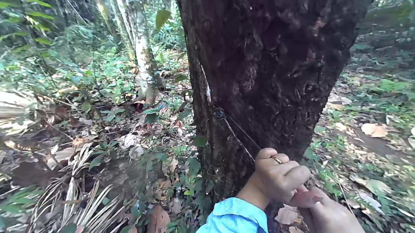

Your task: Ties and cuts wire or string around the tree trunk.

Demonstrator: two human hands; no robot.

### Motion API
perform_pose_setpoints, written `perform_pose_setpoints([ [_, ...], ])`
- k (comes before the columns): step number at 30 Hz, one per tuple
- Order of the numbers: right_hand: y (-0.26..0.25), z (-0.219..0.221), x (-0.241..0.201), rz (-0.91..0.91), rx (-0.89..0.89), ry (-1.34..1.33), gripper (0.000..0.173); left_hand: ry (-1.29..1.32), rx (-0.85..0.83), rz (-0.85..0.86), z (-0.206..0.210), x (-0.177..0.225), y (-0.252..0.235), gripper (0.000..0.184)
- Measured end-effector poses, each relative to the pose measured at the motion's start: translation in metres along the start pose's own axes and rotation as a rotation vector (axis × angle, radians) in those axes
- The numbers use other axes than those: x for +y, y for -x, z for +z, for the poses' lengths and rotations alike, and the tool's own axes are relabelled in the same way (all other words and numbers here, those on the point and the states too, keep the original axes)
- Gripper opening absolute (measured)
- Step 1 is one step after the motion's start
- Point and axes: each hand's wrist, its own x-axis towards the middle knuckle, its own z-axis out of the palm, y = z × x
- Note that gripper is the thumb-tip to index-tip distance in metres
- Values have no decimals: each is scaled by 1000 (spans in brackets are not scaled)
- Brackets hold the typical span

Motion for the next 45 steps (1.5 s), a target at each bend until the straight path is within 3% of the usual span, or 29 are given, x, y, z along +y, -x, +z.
perform_pose_setpoints([
  [2,-2,26,9,-22,96,4,14,-49,-27,36,0,-9,8,58],
  [6,-11,74,29,-96,255,0,18,-154,-74,106,1,-23,20,57],
  [13,-24,121,37,-73,341,-78,15,-259,-141,188,1,-38,35,48],
  [17,-27,124,32,8,335,-68,19,-270,-159,221,0,-41,35,50],
  [22,-27,133,33,-18,415,-28,20,-269,-164,229,-3,-42,35,50],
  [28,-23,133,35,-109,351,-450,24,-280,-314,212,-4,-37,18,58],
  [33,-22,144,18,-31,492,-151,20,-221,-238,211,-16,-39,32,51],
  [40,-23,153,14,-3,555,-125,21,-220,-235,213,-20,-40,31,54],
  [45,-28,131,29,-49,529,-59,24,-188,-219,172,-16,-38,25,54],
])
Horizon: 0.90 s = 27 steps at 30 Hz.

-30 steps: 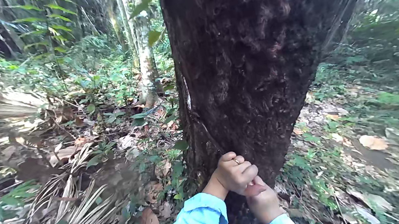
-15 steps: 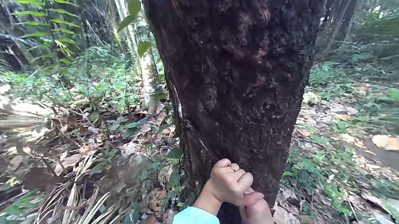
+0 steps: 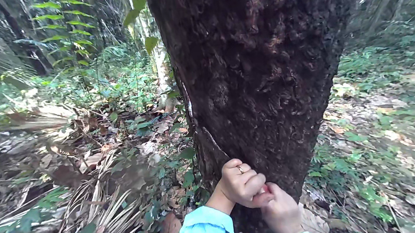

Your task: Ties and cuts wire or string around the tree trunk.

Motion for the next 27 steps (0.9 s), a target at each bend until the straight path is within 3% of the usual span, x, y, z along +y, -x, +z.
perform_pose_setpoints([
  [2,1,-2,-2,18,-26,-73,24,-30,-11,-1,1,2,-2,52],
  [5,-10,-1,-26,116,-57,-466,24,-39,4,-3,-10,-1,-17,49],
  [7,-51,-3,-63,133,-6,-694,32,-33,17,-38,-45,-8,-48,41],
  [9,-101,-16,-104,81,36,-665,30,-41,52,-65,-88,-20,-81,30],
  [10,-121,-23,-121,74,-15,-628,27,-35,51,-100,-109,-27,-88,25],
  [12,-134,-22,-147,138,-256,-661,37,-52,50,-174,-151,-45,-83,19],
  [14,-126,-9,-160,257,-589,-779,51,-178,73,-295,-186,-60,-69,18],
  [16,-101,6,-167,341,-757,-892,57,-263,30,-444,-199,-68,-63,20],
  [19,-49,10,-166,427,-844,-1007,60,-205,-308,-639,-175,-81,-67,39],
  [21,-14,1,-153,486,-862,-1045,59,-152,-439,-638,-139,-95,-63,54],
  [23,16,-15,-132,524,-854,-1024,58,-139,-393,-534,-106,-109,-51,51],
  [27,50,-72,-90,589,-835,-904,55,-124,-88,-329,-77,-128,-26,22],
])
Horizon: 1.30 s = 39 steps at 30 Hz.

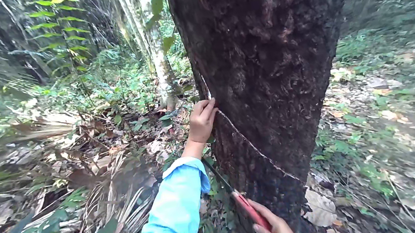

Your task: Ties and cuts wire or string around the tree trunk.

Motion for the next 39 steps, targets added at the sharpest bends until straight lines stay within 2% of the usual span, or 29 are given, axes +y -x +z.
perform_pose_setpoints([
  [3,44,-31,14,2,71,58,54,12,108,58,6,-5,4,13],
  [7,85,-69,29,23,92,85,54,-136,173,71,11,1,9,12],
  [10,100,-95,28,2,53,84,58,-236,196,-88,9,15,5,13],
  [13,91,-118,16,-119,16,148,59,-226,176,-283,-9,56,2,23],
  [15,65,-127,7,-268,65,279,55,-138,163,-197,-14,103,16,32],
  [17,31,-129,3,-400,162,414,53,-7,66,22,-5,149,33,42],
  [19,-3,-126,2,-501,264,504,50,80,-56,194,14,176,37,60],
  [20,-17,-125,0,-521,282,526,47,94,-105,211,25,180,40,64],
  [24,-49,-118,-10,-482,290,608,34,22,-133,119,47,169,41,64],
  [29,-54,-105,-2,-478,375,709,28,-71,0,153,65,161,48,68],
  [32,-42,-105,-6,-444,377,742,26,-50,63,155,68,168,48,72],
  [35,-20,-109,-26,-324,302,737,25,12,8,104,62,183,48,74],
  [37,14,-112,-37,-207,205,654,26,91,-100,47,53,210,61,70],
  [39,37,-122,-29,-219,148,621,29,141,-88,47,55,230,75,60],
])
